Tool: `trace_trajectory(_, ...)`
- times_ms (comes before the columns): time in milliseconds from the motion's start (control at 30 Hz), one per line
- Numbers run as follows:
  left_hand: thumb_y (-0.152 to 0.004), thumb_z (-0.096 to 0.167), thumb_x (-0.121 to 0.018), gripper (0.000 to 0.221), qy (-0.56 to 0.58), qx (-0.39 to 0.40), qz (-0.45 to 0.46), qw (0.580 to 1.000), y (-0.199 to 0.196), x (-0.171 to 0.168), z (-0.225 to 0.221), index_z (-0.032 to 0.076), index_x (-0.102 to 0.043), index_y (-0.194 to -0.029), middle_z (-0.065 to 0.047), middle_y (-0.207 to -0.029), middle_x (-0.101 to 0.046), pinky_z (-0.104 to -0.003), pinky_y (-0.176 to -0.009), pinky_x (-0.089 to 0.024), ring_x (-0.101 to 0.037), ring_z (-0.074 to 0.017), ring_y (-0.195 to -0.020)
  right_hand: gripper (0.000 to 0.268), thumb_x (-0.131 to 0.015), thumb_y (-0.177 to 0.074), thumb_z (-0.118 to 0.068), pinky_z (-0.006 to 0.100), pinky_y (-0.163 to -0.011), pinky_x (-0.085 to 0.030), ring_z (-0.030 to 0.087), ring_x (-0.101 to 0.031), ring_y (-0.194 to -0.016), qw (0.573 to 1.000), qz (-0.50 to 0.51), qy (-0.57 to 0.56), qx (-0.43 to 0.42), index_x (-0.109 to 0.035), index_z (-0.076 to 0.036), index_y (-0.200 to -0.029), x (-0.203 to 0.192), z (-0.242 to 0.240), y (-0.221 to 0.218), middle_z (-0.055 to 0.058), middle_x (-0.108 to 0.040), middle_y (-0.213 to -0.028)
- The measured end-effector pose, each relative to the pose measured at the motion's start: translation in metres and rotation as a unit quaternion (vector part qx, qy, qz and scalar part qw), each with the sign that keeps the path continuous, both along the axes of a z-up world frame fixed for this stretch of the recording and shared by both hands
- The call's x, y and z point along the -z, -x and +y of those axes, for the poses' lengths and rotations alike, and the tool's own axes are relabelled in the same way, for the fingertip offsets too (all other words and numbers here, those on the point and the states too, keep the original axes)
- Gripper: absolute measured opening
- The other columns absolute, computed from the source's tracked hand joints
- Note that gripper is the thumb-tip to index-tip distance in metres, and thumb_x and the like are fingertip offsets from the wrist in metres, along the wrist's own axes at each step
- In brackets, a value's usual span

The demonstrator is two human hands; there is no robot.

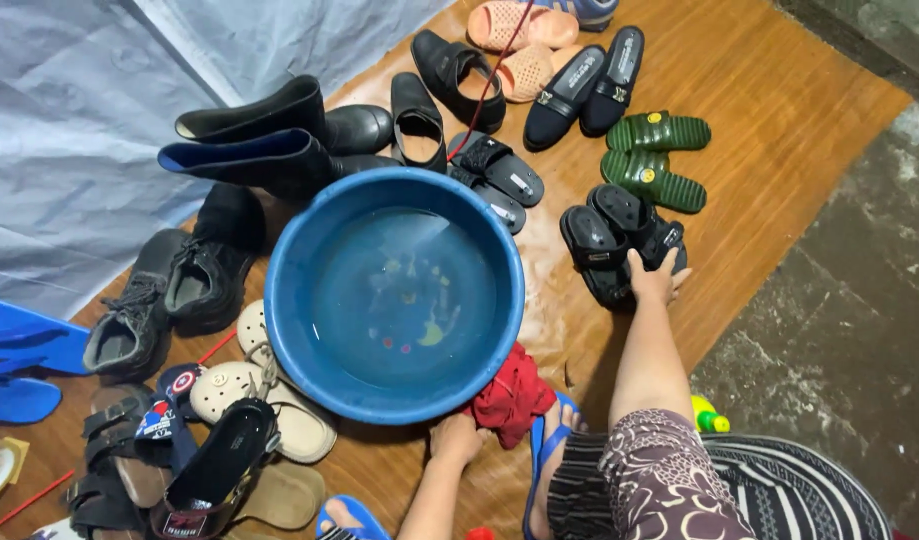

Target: Scrubbing and cleaning the red strap of a sandal using a brush, water, and a cloth.

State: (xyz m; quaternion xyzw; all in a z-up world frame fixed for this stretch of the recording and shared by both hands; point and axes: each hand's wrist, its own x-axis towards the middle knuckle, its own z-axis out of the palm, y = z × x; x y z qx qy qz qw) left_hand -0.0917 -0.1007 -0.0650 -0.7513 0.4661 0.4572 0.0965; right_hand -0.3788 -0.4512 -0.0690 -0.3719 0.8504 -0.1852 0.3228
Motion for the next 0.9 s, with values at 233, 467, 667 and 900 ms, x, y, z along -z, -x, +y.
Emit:
trace_trajectory(233, -0.091, 0.045, -0.07, 0.046, -0.005, -0.008, 0.01, 1.0, -0.004, -0.006, -0.003, 0.008, -0.071, -0.117, -0.012, -0.12, -0.07, -0.046, -0.096, -0.05, -0.064, -0.0368, -0.111, 0.096, -0.044, -0.084, -0.078, 0.065, -0.12, -0.002, 0.036, -0.01, -0.157, 0.988, 0.008, -0.03, -0.15, -0.031, -0.023, -0.161, 0.024, -0.043, -0.005, 0.022, -0.02, -0.167)
trace_trajectory(467, -0.089, 0.046, -0.067, 0.052, 0.04, -0.025, -0.003, 0.999, 0.004, 0.004, -0.002, 0.011, -0.065, -0.128, -0.013, -0.133, -0.063, -0.049, -0.101, -0.047, -0.059, -0.0392, -0.12, 0.099, -0.045, -0.083, -0.082, 0.042, -0.118, -0.032, 0.033, -0.034, -0.149, 0.97, 0.034, -0.051, -0.237, -0.041, -0.015, -0.156, 0.028, -0.06, -0.04, 0.015, -0.041, -0.16)
trace_trajectory(667, -0.089, 0.047, -0.064, 0.047, 0.05, -0.009, -0.008, 0.999, 0.001, 0.006, -0.002, 0.013, -0.069, -0.122, -0.013, -0.126, -0.067, -0.05, -0.097, -0.049, -0.062, -0.041, -0.114, 0.066, -0.062, -0.094, -0.051, 0.037, -0.109, -0.042, 0.029, -0.054, -0.132, 0.971, -0.113, 0.142, -0.155, -0.055, -0.008, -0.143, -0.011, -0.03, -0.1, 0.013, -0.058, -0.145)
trace_trajectory(900, -0.097, 0.035, -0.058, 0.044, 0.079, -0.002, 0.031, 0.996, -0.002, -0.038, 0.003, 0.004, -0.07, -0.126, -0.016, -0.124, -0.071, -0.053, -0.104, -0.049, -0.064, -0.035, -0.123, 0.058, -0.041, -0.107, -0.055, 0.055, -0.122, -0.026, 0.04, -0.033, -0.149, 0.989, -0.016, 0.003, -0.149, -0.044, -0.023, -0.156, -0.032, 0.175, -0.186, 0.015, -0.04, -0.161)
